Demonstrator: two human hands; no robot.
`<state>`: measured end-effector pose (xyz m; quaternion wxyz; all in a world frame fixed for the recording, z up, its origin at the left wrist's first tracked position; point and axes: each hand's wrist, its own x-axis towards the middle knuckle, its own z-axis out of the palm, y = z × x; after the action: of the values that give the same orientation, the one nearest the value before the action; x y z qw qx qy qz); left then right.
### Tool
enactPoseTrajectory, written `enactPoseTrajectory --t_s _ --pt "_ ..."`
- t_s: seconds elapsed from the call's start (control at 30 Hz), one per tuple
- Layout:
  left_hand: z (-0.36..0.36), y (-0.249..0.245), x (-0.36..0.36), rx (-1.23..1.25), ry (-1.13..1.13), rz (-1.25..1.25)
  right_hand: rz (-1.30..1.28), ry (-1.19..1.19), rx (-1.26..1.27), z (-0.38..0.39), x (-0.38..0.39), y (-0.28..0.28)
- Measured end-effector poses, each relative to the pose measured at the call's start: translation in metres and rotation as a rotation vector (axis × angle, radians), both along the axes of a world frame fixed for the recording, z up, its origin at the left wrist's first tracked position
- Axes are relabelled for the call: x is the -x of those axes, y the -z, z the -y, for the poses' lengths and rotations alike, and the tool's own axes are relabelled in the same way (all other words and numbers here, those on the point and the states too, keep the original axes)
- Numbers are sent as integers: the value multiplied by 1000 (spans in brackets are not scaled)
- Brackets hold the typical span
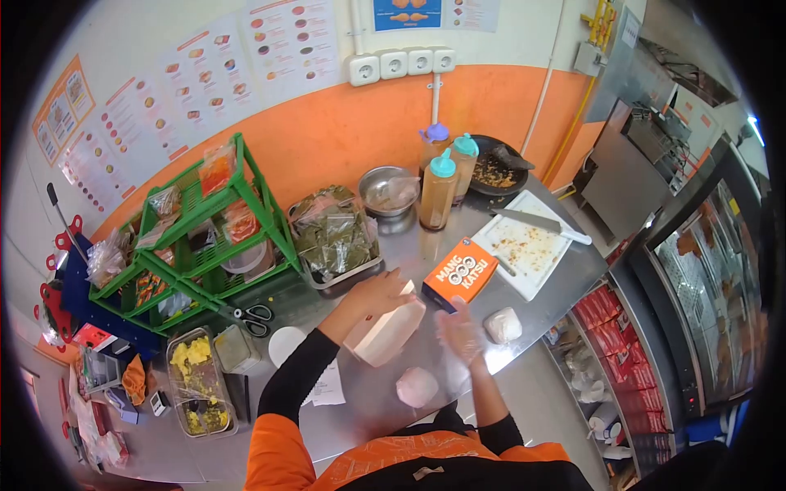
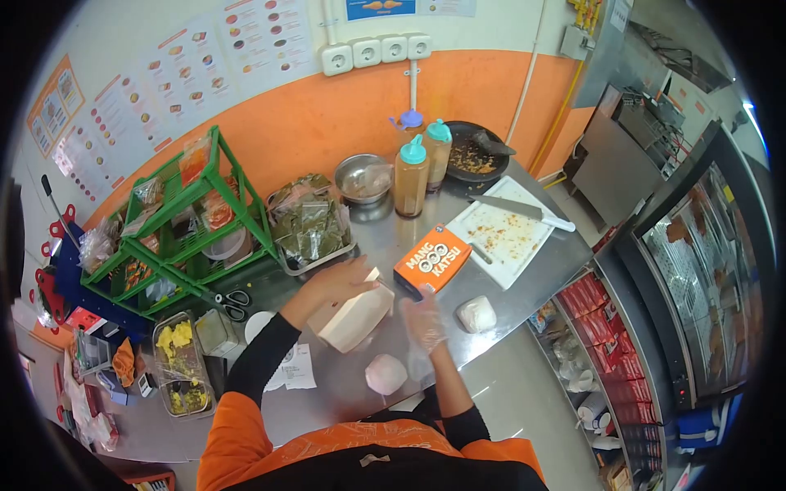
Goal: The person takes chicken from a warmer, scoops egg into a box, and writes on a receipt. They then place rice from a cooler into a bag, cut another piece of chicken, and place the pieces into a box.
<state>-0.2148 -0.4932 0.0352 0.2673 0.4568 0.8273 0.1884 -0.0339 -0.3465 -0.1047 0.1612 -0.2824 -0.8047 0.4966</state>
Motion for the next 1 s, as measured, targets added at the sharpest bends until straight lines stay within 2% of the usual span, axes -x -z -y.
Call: enactPoseTrajectory --t_s 0.03,0.07,0.1,0.13,0.23,0.3,0.4,0.47,0.5,0.7,0.8,0.9,1.0 --pt "-6 6 -4 -38 13 -70 -20 -17 -111 -35 -6 0" --pt "-13 9 -7 -72 25 -140 83 9 -142 -60 -5 -13" --pt "-27 1 -14 -148 29 -80 187 29 -172 -84 -4 -28" --pt "-47 3 -21 -141 42 -87 362 125 -97 -96 -6 -68" --pt "-126 38 -38 -106 22 -177 574 63 -136 -153 14 -44" --pt "-172 84 -45 -51 -59 -313 345 -14 -48 -174 21 -29" --pt "-208 111 -46 97 -182 -471 205 -116 170 -199 30 0" --pt "-218 93 -34 113 -174 -279 247 -194 426 -190 26 -43" --pt "-219 84 -31 124 -167 -181 94 -201 548 -194 22 -25" --pt "-224 67 -49 295 -145 -360 204 -351 805 -200 21 8" --pt "-219 73 -24 107 -172 -88 35 -353 821 -195 12 -7" --pt "-210 79 9 -14 -156 96 -10 -347 824 -196 13 -21" --pt "-219 63 -2 53 -166 136 62 -241 617 -196 24 -14"
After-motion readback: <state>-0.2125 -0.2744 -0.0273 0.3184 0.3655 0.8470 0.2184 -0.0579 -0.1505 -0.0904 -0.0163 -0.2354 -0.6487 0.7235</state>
